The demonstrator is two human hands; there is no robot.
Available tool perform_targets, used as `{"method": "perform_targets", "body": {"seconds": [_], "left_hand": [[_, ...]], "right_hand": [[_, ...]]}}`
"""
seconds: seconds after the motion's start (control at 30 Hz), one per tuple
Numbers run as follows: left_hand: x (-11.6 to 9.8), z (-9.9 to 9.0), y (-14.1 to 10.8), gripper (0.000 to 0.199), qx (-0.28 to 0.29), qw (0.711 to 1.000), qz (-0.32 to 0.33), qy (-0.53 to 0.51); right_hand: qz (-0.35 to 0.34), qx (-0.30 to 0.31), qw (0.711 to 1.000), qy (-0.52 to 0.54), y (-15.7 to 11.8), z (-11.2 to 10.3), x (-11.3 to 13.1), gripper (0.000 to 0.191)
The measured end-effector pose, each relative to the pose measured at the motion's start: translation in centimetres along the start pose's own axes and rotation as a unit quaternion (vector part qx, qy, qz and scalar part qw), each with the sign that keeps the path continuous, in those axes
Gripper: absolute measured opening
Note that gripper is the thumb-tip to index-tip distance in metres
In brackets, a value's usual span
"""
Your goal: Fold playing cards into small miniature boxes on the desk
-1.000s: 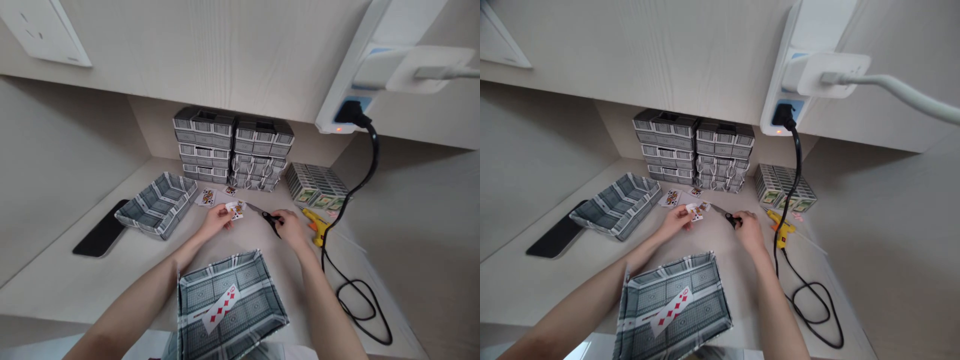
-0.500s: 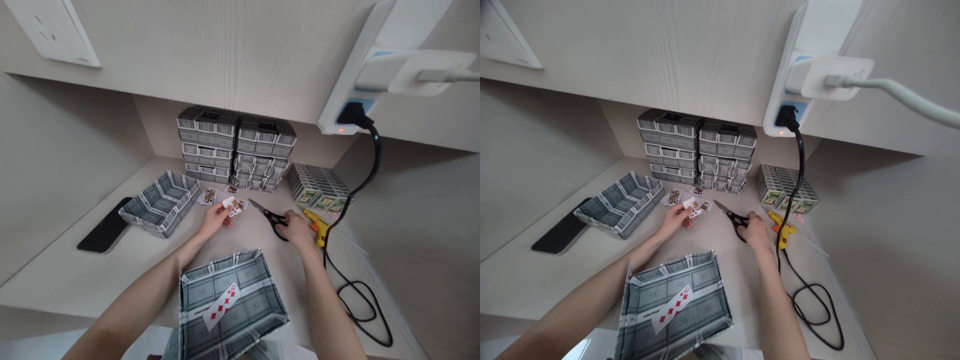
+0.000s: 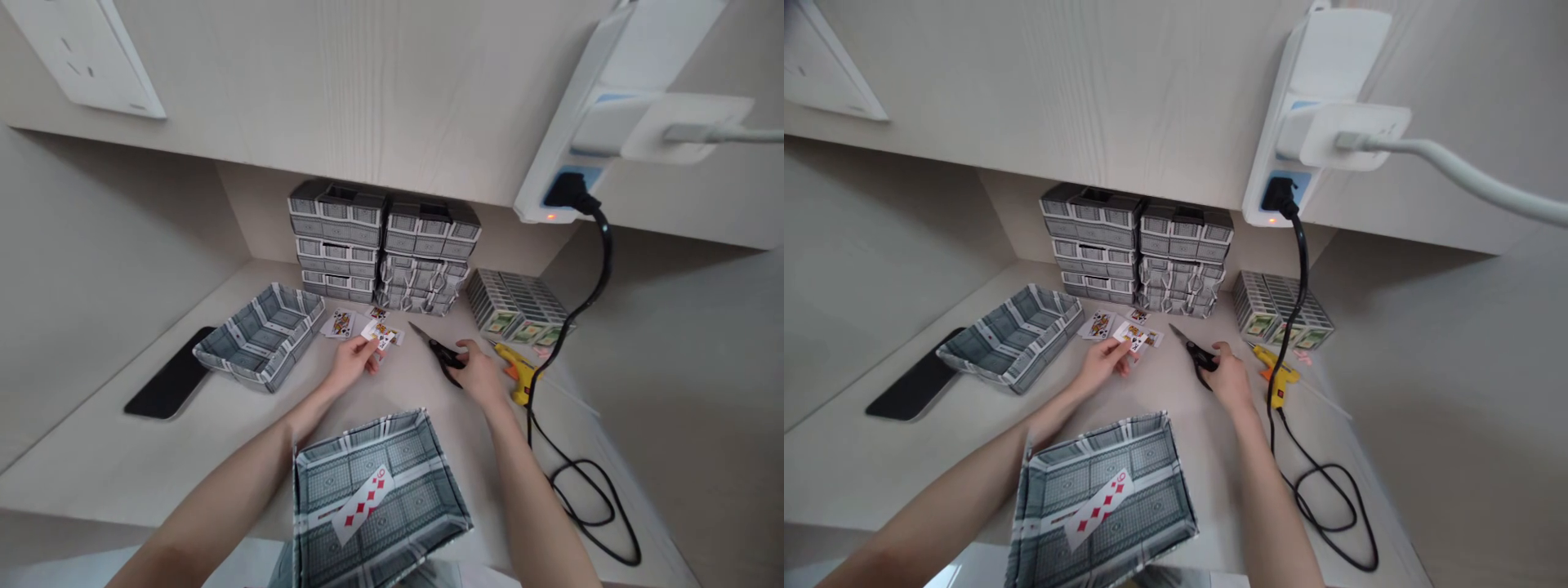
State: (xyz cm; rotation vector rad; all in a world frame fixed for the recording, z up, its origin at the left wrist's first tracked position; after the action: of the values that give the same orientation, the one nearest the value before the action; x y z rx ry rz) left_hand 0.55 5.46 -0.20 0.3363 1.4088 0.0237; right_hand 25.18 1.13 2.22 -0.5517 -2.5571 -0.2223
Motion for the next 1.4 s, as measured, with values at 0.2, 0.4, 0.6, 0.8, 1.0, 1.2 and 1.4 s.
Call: {"method": "perform_targets", "body": {"seconds": [0.2, 0.4, 0.6, 0.8, 1.0, 1.2, 1.4], "left_hand": [[-0.4, -0.3, 0.0, 0.037, -0.014, 1.000, 0.003, 0.008], [-0.5, -0.3, 0.0, 0.038, -0.008, 0.999, 0.007, 0.037], [-0.9, -0.5, 0.0, 0.039, -0.029, 0.999, 0.019, 0.025], [-1.1, -1.2, 0.3, 0.036, -0.067, 0.997, 0.032, 0.024], [-0.6, -1.6, 0.6, 0.034, -0.086, 0.996, 0.029, 0.011], [-1.0, -0.9, 0.4, 0.031, -0.060, 0.997, 0.023, 0.034], [-1.1, -0.3, 0.2, 0.029, -0.028, 0.999, 0.019, 0.040]], "right_hand": [[0.053, 0.064, 0.978, 0.190, -0.8, 0.4, 1.1, 0.054], [0.054, 0.268, 0.853, 0.445, -2.7, 2.4, 3.6, 0.049], [0.001, 0.405, 0.793, 0.456, -4.0, 2.9, 4.7, 0.045], [0.009, 0.426, 0.830, 0.360, -4.7, 3.6, 5.1, 0.042], [0.019, 0.460, 0.814, 0.353, -5.2, 3.6, 5.2, 0.037], [0.003, 0.493, 0.773, 0.399, -6.1, 3.6, 5.9, 0.034], [0.013, 0.506, 0.760, 0.408, -6.7, 4.2, 6.3, 0.034]]}}
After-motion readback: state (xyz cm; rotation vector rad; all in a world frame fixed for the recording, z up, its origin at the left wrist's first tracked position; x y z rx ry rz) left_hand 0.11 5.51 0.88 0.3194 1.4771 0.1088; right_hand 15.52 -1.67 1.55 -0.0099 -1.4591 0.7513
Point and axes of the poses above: each hand's wrist, its own y-axis towards the middle knuckle, its own z-axis out of the palm, x = y × z, the point moved 6 cm from there along y, towards the middle knuckle, and after that the axes turned 15 degrees about z, right-handed, at the moved point
